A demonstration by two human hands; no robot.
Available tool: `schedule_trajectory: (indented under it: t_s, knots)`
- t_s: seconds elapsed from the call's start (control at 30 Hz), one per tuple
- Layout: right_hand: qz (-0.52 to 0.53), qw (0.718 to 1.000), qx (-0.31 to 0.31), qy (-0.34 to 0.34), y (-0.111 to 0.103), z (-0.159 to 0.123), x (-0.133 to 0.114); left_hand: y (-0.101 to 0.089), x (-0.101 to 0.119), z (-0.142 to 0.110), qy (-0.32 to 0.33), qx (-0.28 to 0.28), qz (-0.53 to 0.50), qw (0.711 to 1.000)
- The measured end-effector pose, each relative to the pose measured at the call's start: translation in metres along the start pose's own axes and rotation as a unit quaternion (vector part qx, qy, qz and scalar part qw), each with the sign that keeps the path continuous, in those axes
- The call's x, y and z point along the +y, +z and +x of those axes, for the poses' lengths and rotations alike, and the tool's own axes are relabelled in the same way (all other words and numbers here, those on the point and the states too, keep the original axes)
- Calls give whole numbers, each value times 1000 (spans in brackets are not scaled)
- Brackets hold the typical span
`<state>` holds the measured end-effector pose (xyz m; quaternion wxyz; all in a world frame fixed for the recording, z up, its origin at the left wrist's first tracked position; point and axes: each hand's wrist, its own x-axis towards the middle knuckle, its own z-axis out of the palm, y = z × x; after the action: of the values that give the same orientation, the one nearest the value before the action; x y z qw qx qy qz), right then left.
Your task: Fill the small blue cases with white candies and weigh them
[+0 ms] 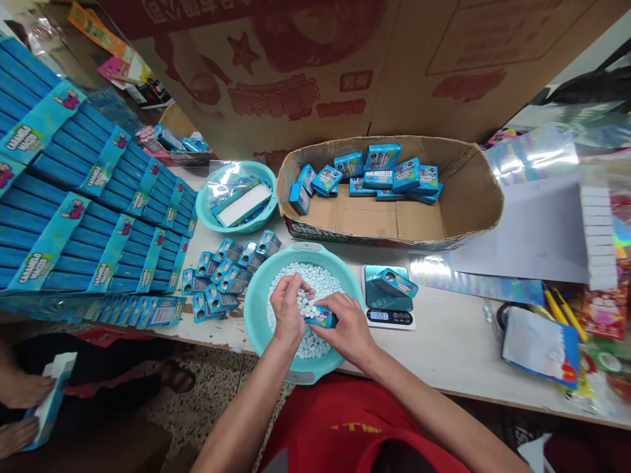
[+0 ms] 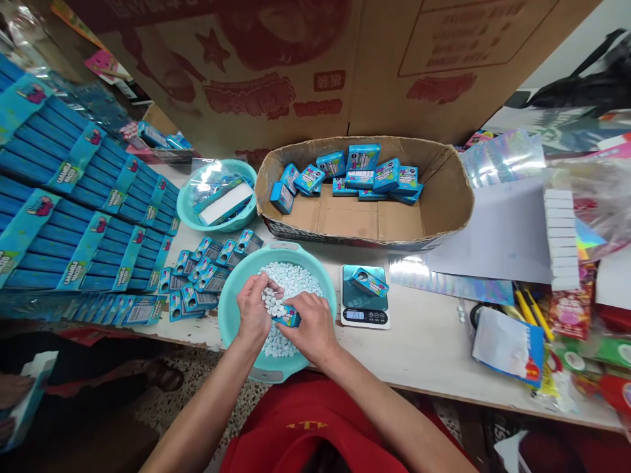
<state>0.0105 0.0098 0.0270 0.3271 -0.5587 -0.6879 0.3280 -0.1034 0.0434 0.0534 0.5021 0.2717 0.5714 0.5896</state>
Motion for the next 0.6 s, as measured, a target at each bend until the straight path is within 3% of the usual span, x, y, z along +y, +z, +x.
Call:
schedule_trajectory:
  t_s: [0.3,0.5,0.6]
  knots:
    - [27,1000,12,-5,-3,-4,3,3,0,-7,-3,-21,12,1000]
    - [45,999,15,8,-3,-6,9,10,-1,-15,-12,-65,5,998]
    - [99,995,28,15,-9,-11,11,4,1,-6,1,-41,-6,999]
